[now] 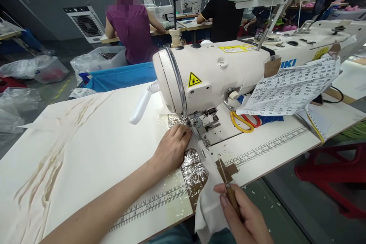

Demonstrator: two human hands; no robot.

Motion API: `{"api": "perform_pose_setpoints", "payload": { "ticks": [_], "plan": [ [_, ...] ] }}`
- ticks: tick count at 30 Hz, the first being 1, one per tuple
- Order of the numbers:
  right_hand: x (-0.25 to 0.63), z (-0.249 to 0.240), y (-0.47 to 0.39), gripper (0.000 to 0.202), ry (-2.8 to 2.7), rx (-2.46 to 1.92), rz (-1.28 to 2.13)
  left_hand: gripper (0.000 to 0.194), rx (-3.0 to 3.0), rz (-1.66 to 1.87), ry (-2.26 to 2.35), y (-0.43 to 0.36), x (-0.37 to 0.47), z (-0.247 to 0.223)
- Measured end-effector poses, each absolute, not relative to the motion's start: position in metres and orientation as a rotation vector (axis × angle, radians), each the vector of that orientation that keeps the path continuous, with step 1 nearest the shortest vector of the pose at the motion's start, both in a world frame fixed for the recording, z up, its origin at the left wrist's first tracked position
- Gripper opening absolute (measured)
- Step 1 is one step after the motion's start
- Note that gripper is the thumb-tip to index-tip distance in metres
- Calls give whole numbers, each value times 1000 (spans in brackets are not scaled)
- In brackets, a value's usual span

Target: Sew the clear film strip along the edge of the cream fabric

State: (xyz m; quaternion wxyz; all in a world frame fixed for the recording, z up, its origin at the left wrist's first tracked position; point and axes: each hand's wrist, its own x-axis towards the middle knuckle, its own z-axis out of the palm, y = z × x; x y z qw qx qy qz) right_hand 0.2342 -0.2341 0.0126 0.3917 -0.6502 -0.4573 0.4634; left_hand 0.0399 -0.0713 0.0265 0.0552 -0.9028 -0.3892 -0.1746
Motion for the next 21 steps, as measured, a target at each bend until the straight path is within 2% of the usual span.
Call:
{"api": "perform_pose_setpoints", "payload": {
  "ticks": [7,15,21],
  "plan": [
    [237,18,-216,28,-1365,-1517,1057,35,-2932,-830,-975,-63,30,28],
    [232,25,-198,34,-1383,-1515,1074,34,-2780,-700,-1068,-64,31,27],
    [228,34,-185,33,-1444,-1483,1069,28,-2864,-874,-987,-63,29,26]
  ]
}}
